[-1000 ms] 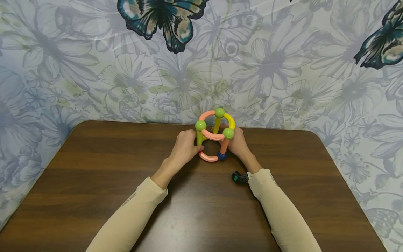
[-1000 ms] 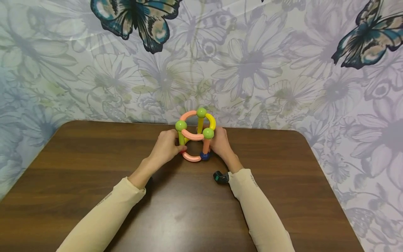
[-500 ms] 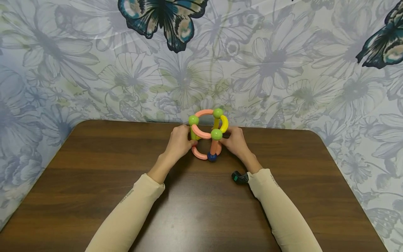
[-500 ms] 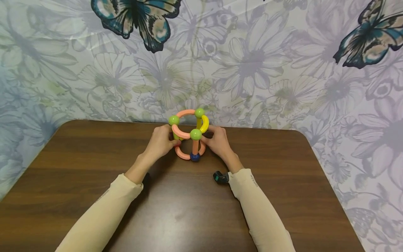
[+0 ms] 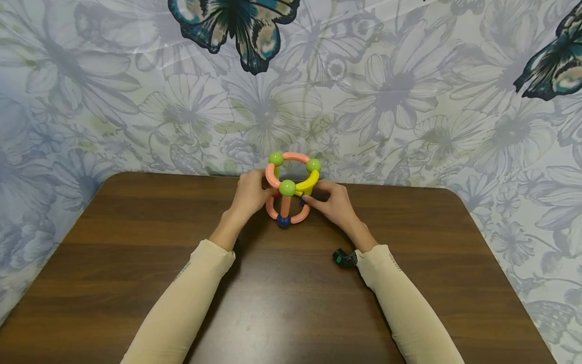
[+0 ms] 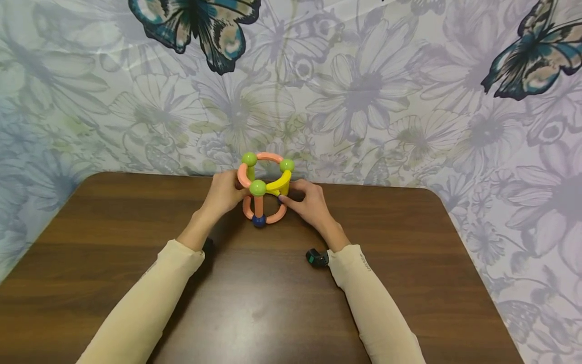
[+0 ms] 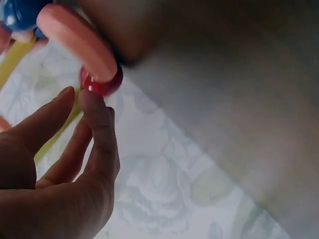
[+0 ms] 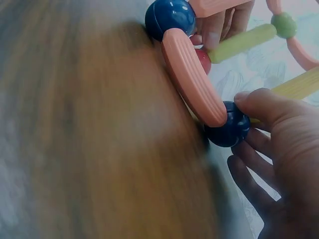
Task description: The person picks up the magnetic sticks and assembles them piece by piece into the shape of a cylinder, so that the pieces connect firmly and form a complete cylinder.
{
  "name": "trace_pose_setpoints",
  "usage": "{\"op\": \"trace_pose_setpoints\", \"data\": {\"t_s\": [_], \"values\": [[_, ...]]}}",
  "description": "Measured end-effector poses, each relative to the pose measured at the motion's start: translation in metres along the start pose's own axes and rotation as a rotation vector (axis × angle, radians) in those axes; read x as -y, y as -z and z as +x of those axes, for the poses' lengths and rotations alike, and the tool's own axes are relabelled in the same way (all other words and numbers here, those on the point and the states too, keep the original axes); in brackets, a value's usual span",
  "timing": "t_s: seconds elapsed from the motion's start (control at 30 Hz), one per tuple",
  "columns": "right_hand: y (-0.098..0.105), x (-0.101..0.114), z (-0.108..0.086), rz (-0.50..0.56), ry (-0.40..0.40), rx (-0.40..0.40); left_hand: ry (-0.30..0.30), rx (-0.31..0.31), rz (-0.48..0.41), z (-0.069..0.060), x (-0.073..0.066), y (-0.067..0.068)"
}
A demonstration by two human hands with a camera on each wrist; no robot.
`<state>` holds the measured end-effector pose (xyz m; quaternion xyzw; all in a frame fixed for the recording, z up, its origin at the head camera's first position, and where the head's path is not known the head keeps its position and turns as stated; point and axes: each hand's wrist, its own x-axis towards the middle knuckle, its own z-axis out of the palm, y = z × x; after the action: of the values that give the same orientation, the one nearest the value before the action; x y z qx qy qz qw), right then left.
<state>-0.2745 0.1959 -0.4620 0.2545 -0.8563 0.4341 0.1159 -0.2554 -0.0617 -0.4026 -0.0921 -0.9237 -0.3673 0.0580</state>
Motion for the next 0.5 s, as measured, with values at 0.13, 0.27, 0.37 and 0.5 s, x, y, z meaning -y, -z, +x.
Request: {"op": "trace_pose_setpoints", "data": {"t_s": [0.13,0.27,0.37,0.5], "values": [[-0.001,0.001,0.000,-0.018,-0.008,-0.018,0.001,0.104,-0.040,-0.004,0.002,0.018],[-0.001,0.002,0.001,-0.038,-0.024,-0.039,-0.010,0.297,-0.079,-0.014,-0.005,0.027],[-0.001,0.001,0.001,-0.048,-0.030,-0.055,-0.051,0.377,-0.078,-0.020,-0.014,0.019],[0.001,0.000,0.001,-0.052,-0.025,-0.058,-0.112,0.341,-0.012,-0.023,-0.022,0.003]]}}
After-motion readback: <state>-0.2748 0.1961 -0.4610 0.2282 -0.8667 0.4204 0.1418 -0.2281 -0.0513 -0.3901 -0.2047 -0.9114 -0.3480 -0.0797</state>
